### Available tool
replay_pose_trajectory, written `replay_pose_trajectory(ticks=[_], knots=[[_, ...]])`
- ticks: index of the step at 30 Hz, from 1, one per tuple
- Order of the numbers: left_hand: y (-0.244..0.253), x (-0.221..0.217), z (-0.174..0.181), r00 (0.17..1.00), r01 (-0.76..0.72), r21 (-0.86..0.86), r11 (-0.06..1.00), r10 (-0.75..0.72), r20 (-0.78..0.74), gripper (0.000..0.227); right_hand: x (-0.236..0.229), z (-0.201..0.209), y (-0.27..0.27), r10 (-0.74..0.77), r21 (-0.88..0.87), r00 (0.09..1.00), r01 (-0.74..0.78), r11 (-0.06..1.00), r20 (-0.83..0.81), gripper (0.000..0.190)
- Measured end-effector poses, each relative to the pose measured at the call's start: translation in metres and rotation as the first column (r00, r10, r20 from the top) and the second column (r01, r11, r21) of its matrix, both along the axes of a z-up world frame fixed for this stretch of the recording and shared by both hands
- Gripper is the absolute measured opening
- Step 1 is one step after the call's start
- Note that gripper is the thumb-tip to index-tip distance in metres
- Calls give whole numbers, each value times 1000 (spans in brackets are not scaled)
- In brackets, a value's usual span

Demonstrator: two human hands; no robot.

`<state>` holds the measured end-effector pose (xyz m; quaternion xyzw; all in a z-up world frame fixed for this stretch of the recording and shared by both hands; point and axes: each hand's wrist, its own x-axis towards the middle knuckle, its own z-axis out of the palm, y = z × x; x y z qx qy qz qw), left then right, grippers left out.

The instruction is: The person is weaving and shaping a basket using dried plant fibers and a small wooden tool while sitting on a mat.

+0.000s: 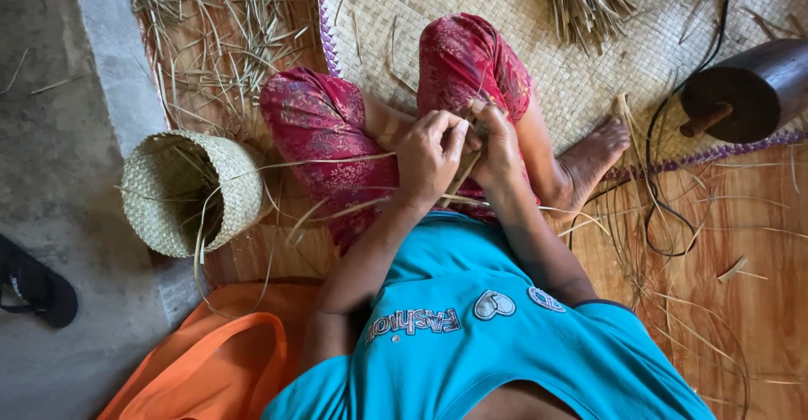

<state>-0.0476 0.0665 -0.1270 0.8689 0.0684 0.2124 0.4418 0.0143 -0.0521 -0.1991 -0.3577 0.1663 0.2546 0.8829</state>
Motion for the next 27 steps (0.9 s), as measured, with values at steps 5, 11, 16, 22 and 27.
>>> replay_pose_trajectory(ticks=[5, 11, 16, 22, 27], knots=[[-1, -2, -6, 1000, 6, -11, 1000, -6, 24, 15, 7, 1, -3, -1, -7, 1000, 1, 1000, 9, 17], [-1, -6, -1, 999, 8, -248, 969, 1, 33, 16, -4, 35, 5, -19, -50, 984, 28, 998, 175, 22], [2, -7, -12, 998, -28, -375, 927, 7, -59, 19, -13, 12, 7, 65, -117, 969, -38, 992, 237, 17], [17, -11, -15, 982, 6, -488, 873, -98, -162, 15, -11, 31, -3, 344, -456, 844, -135, 879, 412, 11], [33, -14, -21, 977, -28, -449, 893, -70, -200, 10, -15, 14, 2, 446, -524, 788, -189, 830, 423, 10]])
